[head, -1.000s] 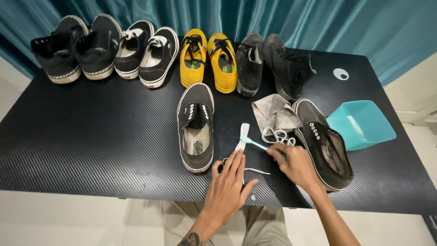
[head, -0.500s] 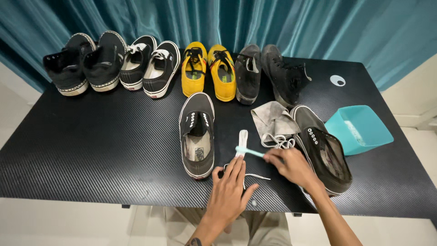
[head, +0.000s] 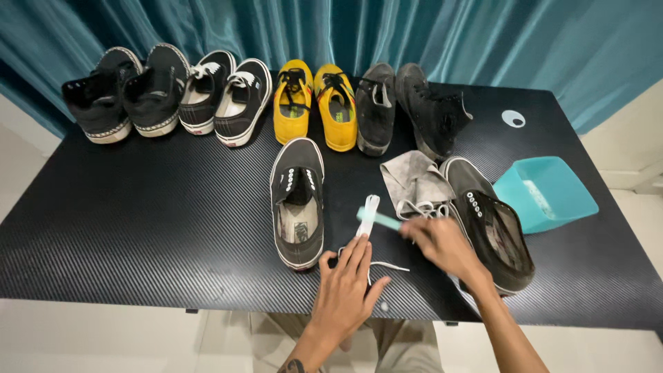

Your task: The person cleans a pair of white shoelaces by scrubbing them with a toothbrush and a cleaning solution from a small container.

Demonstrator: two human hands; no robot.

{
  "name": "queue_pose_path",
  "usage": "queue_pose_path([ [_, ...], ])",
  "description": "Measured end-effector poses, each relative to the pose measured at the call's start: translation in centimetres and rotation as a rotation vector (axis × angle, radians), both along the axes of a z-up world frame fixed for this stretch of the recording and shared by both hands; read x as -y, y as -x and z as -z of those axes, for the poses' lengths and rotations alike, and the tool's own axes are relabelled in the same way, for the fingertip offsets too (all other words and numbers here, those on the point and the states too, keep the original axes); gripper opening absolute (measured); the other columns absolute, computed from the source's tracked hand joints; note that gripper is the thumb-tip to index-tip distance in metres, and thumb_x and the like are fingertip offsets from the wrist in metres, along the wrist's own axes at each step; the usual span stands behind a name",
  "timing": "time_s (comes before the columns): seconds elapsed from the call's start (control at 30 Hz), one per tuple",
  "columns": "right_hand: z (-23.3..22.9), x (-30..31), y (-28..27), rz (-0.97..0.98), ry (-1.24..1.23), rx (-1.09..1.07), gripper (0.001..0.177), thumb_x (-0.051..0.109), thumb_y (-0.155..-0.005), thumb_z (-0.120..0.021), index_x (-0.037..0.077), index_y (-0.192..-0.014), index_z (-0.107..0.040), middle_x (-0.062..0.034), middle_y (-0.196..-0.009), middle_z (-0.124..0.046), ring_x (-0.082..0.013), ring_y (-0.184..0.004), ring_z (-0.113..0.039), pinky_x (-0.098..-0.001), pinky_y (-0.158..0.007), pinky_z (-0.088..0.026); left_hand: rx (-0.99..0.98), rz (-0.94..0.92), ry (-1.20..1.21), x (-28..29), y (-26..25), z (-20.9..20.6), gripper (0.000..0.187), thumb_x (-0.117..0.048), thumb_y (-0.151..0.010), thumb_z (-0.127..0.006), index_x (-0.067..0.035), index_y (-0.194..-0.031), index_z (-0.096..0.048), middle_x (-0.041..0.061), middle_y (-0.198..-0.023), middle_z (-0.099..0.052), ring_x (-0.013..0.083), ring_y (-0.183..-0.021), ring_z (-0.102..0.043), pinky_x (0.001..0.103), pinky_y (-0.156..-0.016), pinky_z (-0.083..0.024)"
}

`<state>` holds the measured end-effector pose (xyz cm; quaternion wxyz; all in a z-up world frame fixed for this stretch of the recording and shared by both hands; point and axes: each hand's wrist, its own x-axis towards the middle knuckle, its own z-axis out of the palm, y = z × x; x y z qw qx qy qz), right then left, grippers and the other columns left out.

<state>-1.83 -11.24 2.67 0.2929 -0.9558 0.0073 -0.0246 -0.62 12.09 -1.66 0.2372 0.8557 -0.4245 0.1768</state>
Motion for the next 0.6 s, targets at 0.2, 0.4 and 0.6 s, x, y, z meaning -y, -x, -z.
queue_pose_path([
  [0.2, -0.1, 0.0, -0.4, 0.282, 0.251, -0.050, 0.022, 0.035, -0.097, -0.053, 0.022, -0.094, -0.070, -0.0113, -0.076, -0.071, -0.0429, -0.085, -0.063, -0.0470, -0.068, -0.045, 0.033, -0.006, 0.001, 0.0, -0.1, -0.3, 0.061, -0.045, -0.098, -0.054, 0.005, -0.132, -0.055, 0.016, -0.146, -0.052, 0.0257, -0.132, -0.049, 0.050, -0.092, -0.036],
  [0.4, 1.7, 0.5, -0.3, 0.077, 0.106, -0.061, 0.030, 0.030, -0.097, -0.050, 0.017, -0.089, -0.076, 0.0025, -0.092, -0.078, -0.0235, -0.084, -0.074, -0.0370, -0.075, -0.050, 0.037, -0.015, -0.003, 0.1, -0.1, -0.2, 0.061, -0.046, -0.097, -0.054, 0.005, -0.131, -0.056, 0.016, -0.145, -0.053, 0.0257, -0.132, -0.050, 0.050, -0.092, -0.036],
  [0.6, 0.4, 0.2, 0.0, 0.004, -0.064, -0.027, 0.026, 0.024, -0.094, -0.055, 0.014, -0.085, -0.077, 0.0034, -0.089, -0.079, -0.0114, -0.075, -0.074, -0.0272, -0.074, -0.050, 0.033, -0.010, 0.007, -0.1, 0.1, -0.5, 0.060, -0.045, -0.098, -0.054, 0.005, -0.130, -0.057, 0.016, -0.145, -0.053, 0.0258, -0.131, -0.050, 0.051, -0.092, -0.036],
])
